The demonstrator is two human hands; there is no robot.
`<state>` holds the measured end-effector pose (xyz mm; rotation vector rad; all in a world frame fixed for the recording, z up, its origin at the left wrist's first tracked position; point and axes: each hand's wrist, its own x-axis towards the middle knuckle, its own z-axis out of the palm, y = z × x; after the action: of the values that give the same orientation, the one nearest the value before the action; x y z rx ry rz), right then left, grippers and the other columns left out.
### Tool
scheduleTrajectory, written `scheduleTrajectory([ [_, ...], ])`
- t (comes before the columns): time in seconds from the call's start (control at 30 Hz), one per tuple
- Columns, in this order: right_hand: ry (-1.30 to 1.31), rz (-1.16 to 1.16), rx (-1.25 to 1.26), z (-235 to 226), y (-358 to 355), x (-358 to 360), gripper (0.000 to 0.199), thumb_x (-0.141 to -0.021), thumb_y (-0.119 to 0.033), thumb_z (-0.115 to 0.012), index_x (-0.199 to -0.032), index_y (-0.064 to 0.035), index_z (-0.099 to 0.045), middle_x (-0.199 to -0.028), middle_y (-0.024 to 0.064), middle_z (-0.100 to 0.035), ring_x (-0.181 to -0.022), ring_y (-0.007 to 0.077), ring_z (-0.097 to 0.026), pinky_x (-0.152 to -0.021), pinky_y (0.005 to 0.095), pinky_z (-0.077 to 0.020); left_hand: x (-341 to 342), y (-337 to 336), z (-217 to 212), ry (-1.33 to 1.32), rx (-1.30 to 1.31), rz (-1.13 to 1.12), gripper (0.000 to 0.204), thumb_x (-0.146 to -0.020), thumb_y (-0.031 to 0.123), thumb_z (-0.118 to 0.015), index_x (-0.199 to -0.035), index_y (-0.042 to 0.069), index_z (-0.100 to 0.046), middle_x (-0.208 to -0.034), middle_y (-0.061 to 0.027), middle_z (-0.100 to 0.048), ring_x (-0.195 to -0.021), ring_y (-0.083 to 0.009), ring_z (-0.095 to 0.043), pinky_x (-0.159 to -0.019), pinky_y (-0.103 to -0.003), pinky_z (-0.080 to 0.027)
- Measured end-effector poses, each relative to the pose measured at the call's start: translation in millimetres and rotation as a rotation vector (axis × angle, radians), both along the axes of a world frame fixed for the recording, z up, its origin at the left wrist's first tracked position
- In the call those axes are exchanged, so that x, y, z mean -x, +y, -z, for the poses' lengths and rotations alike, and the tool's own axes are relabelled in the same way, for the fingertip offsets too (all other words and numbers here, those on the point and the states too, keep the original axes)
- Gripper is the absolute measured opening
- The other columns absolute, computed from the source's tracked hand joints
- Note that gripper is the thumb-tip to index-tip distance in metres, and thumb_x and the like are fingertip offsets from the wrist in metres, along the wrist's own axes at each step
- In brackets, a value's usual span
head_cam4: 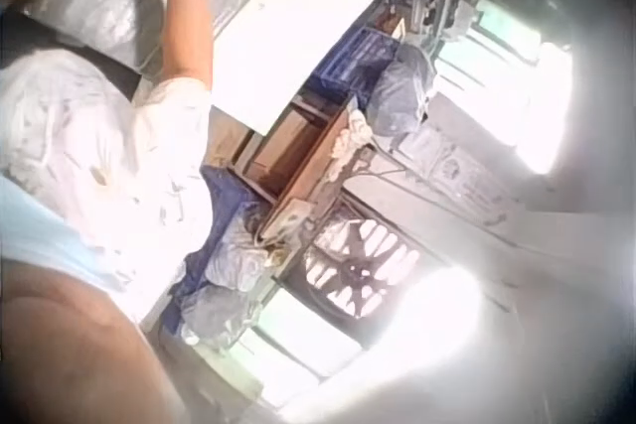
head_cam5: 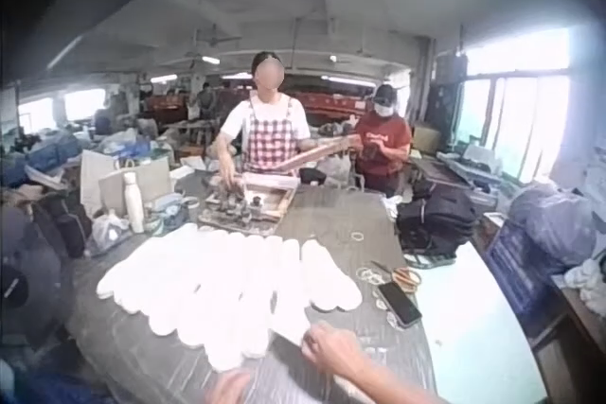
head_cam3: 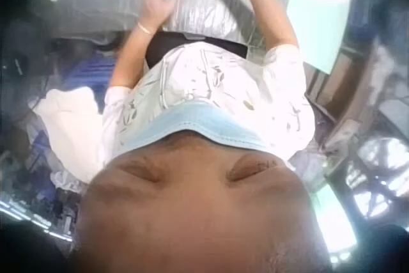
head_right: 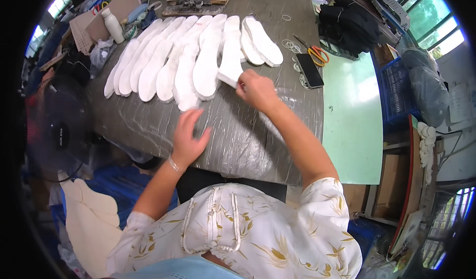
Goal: Inspecting, stacking, and bagging shoe insole components in a manufacturing facility.
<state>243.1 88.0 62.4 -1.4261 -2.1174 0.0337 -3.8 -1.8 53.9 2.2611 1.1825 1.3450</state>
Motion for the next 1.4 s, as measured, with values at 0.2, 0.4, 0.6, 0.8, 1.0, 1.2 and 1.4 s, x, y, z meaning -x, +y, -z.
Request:
scheduleTrajectory([
  [0.2,0.114,-0.137,-0.018,-9.2,4.5,4.0,0.016,-0.081,-0.02,-0.066,-0.083,-0.005,-0.06,-0.084,0.0123,-0.063,-0.07,0.0348,-0.065,-0.06,0.0438,-0.0523,-62.9,103.7,-21.0,0.226,-0.102,0.105,0.023,-0.074,0.006,-0.07,-0.096,0.006,-0.062,-0.098,-0.0088,-0.062,-0.091,-0.0305,-0.059,-0.077,-0.039,-0.048],
  [0.4,0.7,-0.146,0.161,12.9,44.8,-35.0,0.019,-0.084,-0.018,-0.066,-0.098,-0.0056,-0.071,-0.091,0.0142,-0.068,-0.075,0.0302,-0.066,-0.069,0.0375,-0.0525,-69.3,138.9,-32.6,0.12,-0.055,0.127,0.01,-0.076,0.001,-0.068,-0.083,0.005,-0.062,-0.087,-0.0095,-0.063,-0.083,-0.0294,-0.06,-0.073,-0.038,-0.047],
  [0.6,0.125,0.118,0.007,64.0,119.1,-39.1,0.009,-0.079,-0.013,-0.063,-0.08,-0.0059,-0.068,-0.089,0.0129,-0.062,-0.083,0.0301,-0.066,-0.068,0.043,-0.0543,-39.0,201.2,-47.2,-0.158,0.338,-0.028,0.012,-0.086,0.012,-0.07,-0.091,0.001,-0.068,-0.079,-0.0024,-0.066,-0.073,-0.0071,-0.058,-0.066,-0.021,-0.046],
  [0.8,-0.04,0.101,-0.05,101.3,146.1,-31.8,0.012,-0.08,-0.014,-0.059,-0.073,-0.0056,-0.063,-0.083,0.0103,-0.06,-0.074,0.0288,-0.065,-0.062,0.0428,-0.0534,-25.9,244.3,-79.6,-0.334,0.407,-0.025,0.016,-0.089,0.016,-0.07,-0.097,0.002,-0.067,-0.085,0.001,-0.065,-0.075,-0.0047,-0.055,-0.067,-0.02,-0.043],
  [1.0,0.141,0.081,-0.115,94.7,143.1,-21.2,0.015,-0.083,-0.022,-0.066,-0.082,-0.008,-0.061,-0.083,0.0082,-0.06,-0.069,0.029,-0.064,-0.059,0.041,-0.0516,-14.8,276.2,-109.2,-0.349,0.383,-0.06,0.019,-0.089,0.02,-0.07,-0.097,0.004,-0.068,-0.086,0.0031,-0.065,-0.075,-0.0033,-0.055,-0.065,-0.019,-0.04],
  [1.2,0.113,0.161,-0.13,79.5,148.7,-17.3,0.014,-0.082,-0.02,-0.067,-0.079,-0.0078,-0.059,-0.077,0.0074,-0.057,-0.066,0.0277,-0.064,-0.055,0.0405,-0.0508,-39.4,264.7,-103.2,-0.327,0.409,0.04,0.014,-0.088,0.015,-0.071,-0.096,0.004,-0.068,-0.085,0.0038,-0.064,-0.073,-0.0028,-0.053,-0.065,-0.019,-0.04],
  [1.4,-0.005,0.071,-0.096,96.1,150.4,-17.3,0.008,-0.078,-0.012,-0.061,-0.075,-0.0053,-0.061,-0.081,0.0115,-0.061,-0.069,0.029,-0.066,-0.057,0.0422,-0.0531,-21.9,287.7,-95.3,-0.384,0.369,-0.013,0.017,-0.09,0.019,-0.069,-0.099,0.004,-0.067,-0.086,0.0039,-0.064,-0.074,-0.0028,-0.053,-0.064,-0.019,-0.04],
])
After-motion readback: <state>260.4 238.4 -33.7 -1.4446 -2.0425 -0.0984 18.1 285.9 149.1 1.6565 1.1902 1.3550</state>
